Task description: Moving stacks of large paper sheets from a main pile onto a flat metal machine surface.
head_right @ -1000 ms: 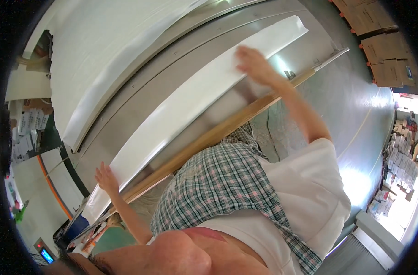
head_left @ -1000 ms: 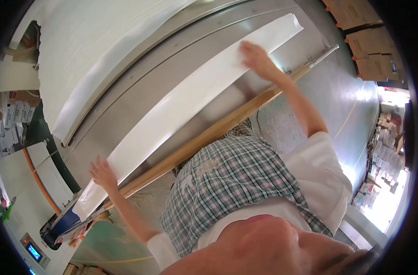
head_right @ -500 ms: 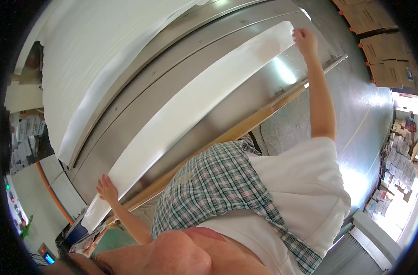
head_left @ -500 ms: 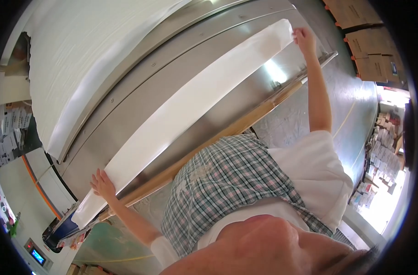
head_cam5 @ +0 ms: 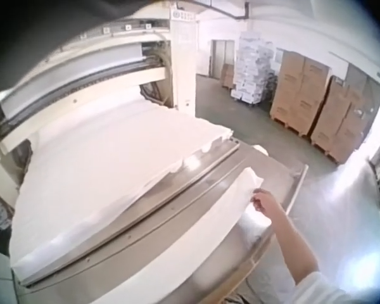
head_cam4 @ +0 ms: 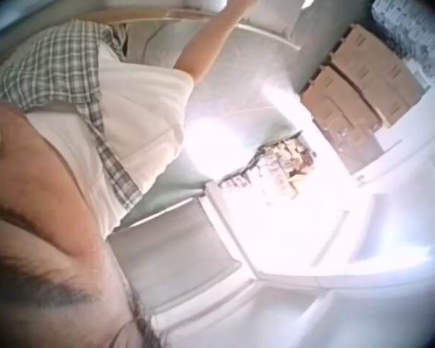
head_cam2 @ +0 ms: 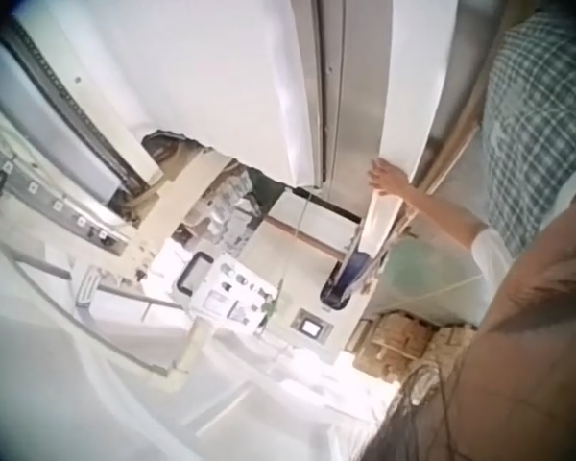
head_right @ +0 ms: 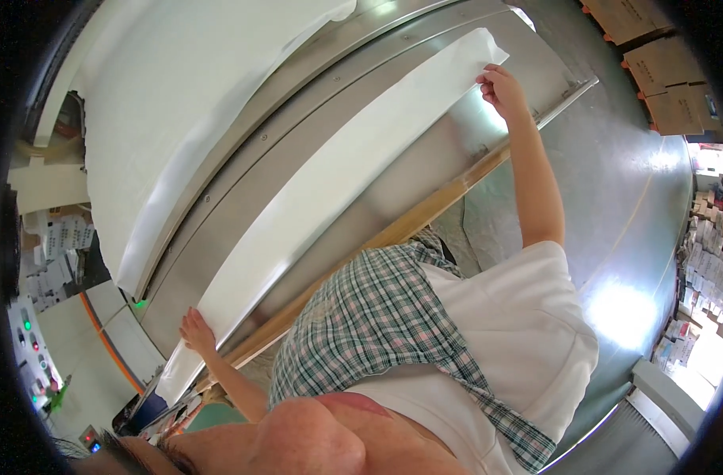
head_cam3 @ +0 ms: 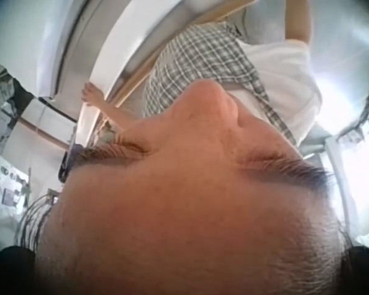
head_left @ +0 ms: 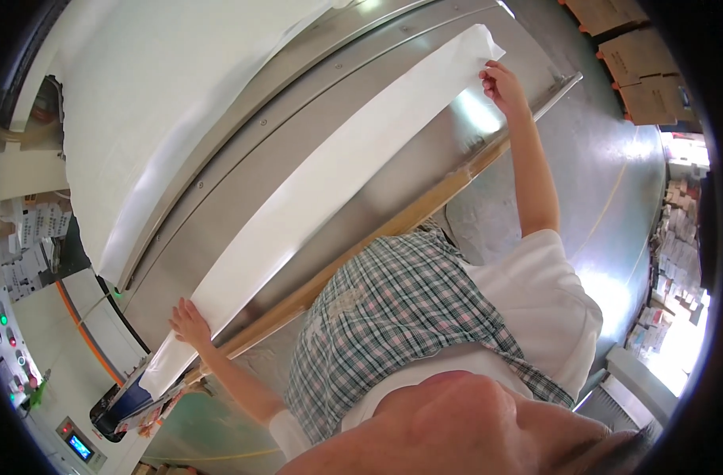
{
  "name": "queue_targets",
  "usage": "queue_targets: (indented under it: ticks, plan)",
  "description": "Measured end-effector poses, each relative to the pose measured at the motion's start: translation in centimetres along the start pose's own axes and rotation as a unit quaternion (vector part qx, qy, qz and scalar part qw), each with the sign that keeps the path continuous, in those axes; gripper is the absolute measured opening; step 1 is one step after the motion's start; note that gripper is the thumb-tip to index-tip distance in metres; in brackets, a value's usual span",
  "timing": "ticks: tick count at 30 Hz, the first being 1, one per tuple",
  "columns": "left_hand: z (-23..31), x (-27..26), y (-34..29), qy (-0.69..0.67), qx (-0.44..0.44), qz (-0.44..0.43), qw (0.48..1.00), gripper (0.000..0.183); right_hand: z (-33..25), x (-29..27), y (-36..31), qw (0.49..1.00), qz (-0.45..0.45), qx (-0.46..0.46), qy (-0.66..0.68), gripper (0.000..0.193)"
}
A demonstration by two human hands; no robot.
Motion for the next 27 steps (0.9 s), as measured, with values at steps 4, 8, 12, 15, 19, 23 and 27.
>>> queue_targets:
  ticks: [4, 8, 12, 15, 19, 23, 27]
  plan:
    - [0.2, -0.1, -0.2, -0.006, -0.009, 0.000, 1.000, 0.051, -1.2, 2.0, -0.7, 0.992, -0.067, 0.001, -0.111, 0.034]
    - [0.2, 0.1, -0.6, -0.020, -0.010, 0.002, 1.000, 0.051, -0.9, 5.3, -3.2, 0.740, -0.074, -0.087, -0.663, 0.046]
    - [-0.1, 0.2, -1.3, -0.028, -0.014, 0.008, 0.999, 0.052, 0.2, 6.1, -1.7, 0.583, -0.049, -0.118, -0.802, 0.042]
    - [-0.2, 0.1, -1.5, -0.027, -0.017, 0.010, 0.999, 0.052, 0.1, 2.2, 3.5, 0.524, -0.025, -0.042, -0.850, 0.045]
    - [-0.5, -0.2, -1.7, -0.021, -0.029, 0.005, 0.999, 0.051, -2.0, -5.0, 9.1, 0.555, 0.094, -0.032, -0.826, 0.040]
    - [-0.7, -0.3, -1.9, -0.023, -0.029, 0.005, 0.999, 0.051, -7.9, -10.2, 10.8, 0.574, 0.167, -0.046, -0.800, 0.035]
    - [-1.2, 0.0, -1.6, -0.022, -0.019, -0.001, 1.000, 0.049, -10.4, -7.0, 11.4, 0.708, 0.086, -0.140, -0.687, 0.041]
Point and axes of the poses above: each hand's wrist, its own y-axis towards the middle knuckle, its own x-axis out of the palm, z = x × y, the point moved 7 cm from there along y, towards the middle knuckle, and after that the axes turned 3 degrees about -z, right-handed, at the moved point
